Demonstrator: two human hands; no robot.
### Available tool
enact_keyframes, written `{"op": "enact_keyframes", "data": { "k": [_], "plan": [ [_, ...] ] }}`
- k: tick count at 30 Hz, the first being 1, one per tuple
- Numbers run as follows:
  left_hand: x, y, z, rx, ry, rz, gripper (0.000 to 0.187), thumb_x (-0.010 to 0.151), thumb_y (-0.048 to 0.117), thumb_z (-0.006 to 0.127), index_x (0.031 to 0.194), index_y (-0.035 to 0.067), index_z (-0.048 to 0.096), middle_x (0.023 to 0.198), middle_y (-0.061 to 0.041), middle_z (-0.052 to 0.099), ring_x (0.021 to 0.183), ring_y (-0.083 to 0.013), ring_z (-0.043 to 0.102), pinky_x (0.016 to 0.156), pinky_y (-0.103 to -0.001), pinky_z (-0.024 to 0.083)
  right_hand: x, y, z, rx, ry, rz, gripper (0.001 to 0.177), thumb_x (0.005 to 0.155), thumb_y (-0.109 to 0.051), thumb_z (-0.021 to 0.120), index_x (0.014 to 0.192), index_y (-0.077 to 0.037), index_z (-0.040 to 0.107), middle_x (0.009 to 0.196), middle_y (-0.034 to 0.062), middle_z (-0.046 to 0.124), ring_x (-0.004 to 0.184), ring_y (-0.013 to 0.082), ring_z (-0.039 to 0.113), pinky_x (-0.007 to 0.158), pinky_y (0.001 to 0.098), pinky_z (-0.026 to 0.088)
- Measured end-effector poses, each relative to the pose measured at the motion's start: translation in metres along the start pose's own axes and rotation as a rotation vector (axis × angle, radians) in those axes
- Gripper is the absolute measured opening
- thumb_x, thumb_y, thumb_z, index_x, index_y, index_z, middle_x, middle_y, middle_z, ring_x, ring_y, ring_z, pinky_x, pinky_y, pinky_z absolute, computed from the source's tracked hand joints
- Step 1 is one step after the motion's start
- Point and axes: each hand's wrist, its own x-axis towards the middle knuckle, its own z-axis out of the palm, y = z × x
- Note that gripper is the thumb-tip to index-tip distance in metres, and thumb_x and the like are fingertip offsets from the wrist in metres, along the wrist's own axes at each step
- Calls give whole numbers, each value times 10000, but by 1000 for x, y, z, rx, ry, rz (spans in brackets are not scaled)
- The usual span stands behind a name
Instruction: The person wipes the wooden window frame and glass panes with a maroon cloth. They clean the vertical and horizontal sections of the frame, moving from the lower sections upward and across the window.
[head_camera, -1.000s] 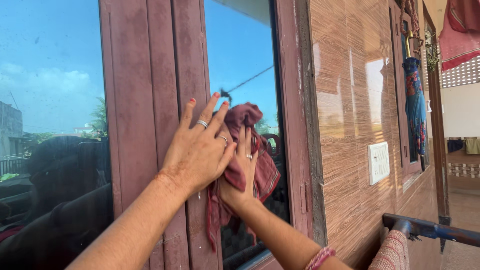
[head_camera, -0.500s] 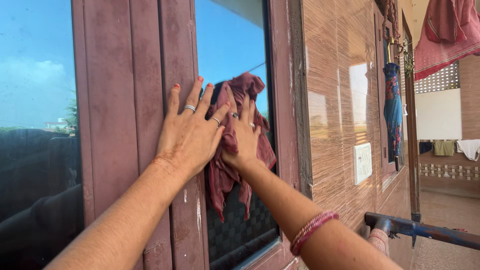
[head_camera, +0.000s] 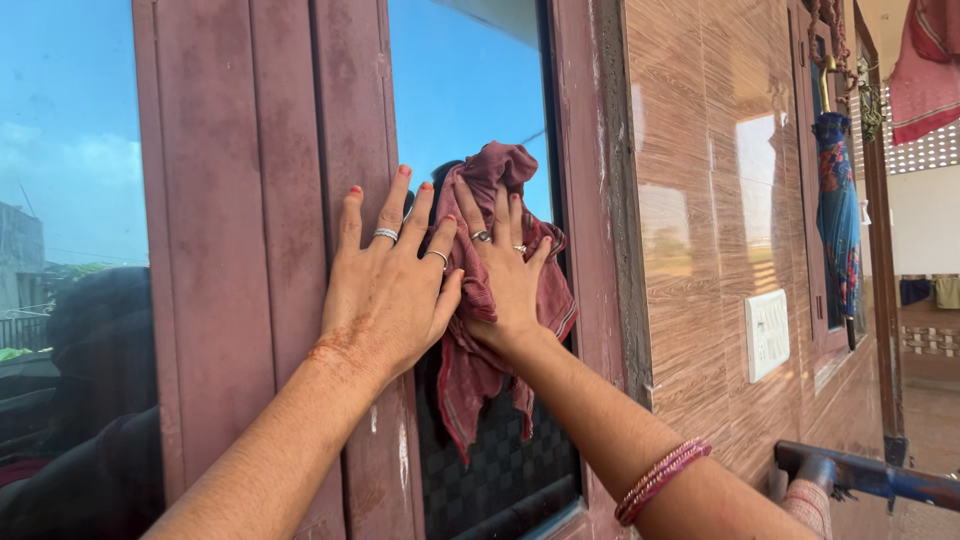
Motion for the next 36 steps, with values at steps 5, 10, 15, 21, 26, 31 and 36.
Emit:
{"op": "enact_keyframes", "data": {
  "k": [5, 10, 15, 21, 26, 31, 36],
  "plan": [
    [9, 20, 15, -69, -21, -54, 601, 917, 480, 480, 1419, 158, 558, 1567, -183, 369, 1507, -332, 170, 1167, -644, 135, -9, 25, 12, 62, 15, 109, 909, 817, -376, 693, 1613, -282, 263, 1712, 76, 1, 1552, 489, -24, 1042, 867, 101],
    [11, 27, -1, 34, -237, -62, 520, 988, 482, 451, 1326, 120, 608, 1629, -155, 315, 1546, -321, 110, 1184, -638, 108, -32, 6, 22, 183, 98, 52, 848, 913, -389, 675, 1629, -249, 244, 1743, 95, 19, 1547, 533, -35, 1071, 849, 40],
    [30, 18, -7, 111, -139, -103, 564, 959, 466, 491, 1360, 81, 586, 1613, -153, 348, 1548, -323, 129, 1178, -639, 122, 4, 15, -6, 207, 81, -138, 946, 884, -410, 691, 1656, -239, 170, 1693, 202, 39, 1572, 485, 16, 1123, 829, 64],
    [47, 36, 18, -26, -6, -143, 669, 875, 481, 545, 1439, 123, 536, 1579, -204, 361, 1516, -349, 166, 1182, -641, 118, 30, 60, -18, -36, -69, -106, 1050, 745, -386, 747, 1614, -269, 168, 1667, 201, -5, 1564, 439, -4, 1102, 832, 84],
    [27, 69, 21, -80, -103, -140, 616, 934, 501, 491, 1410, 116, 549, 1607, -206, 330, 1520, -346, 136, 1182, -633, 85, -34, 67, 18, 75, -23, 53, 887, 813, -348, 721, 1587, -286, 295, 1740, 40, 32, 1561, 510, -29, 1054, 865, 91],
    [24, 84, 17, 28, -291, -132, 649, 976, 529, 447, 1406, 50, 529, 1629, -154, 285, 1547, -309, 90, 1191, -609, 62, -39, 71, 24, 169, -1, 40, 999, 744, -371, 772, 1591, -254, 257, 1688, 102, -14, 1515, 535, -49, 1040, 872, 93],
    [35, 87, 24, 2, -202, -221, 693, 944, 514, 461, 1474, 68, 502, 1650, -173, 277, 1529, -307, 107, 1190, -605, 69, -5, 85, 8, 83, -100, -8, 1055, 712, -377, 825, 1593, -323, 247, 1700, 32, -7, 1526, 500, -61, 1077, 842, 81]
  ]
}}
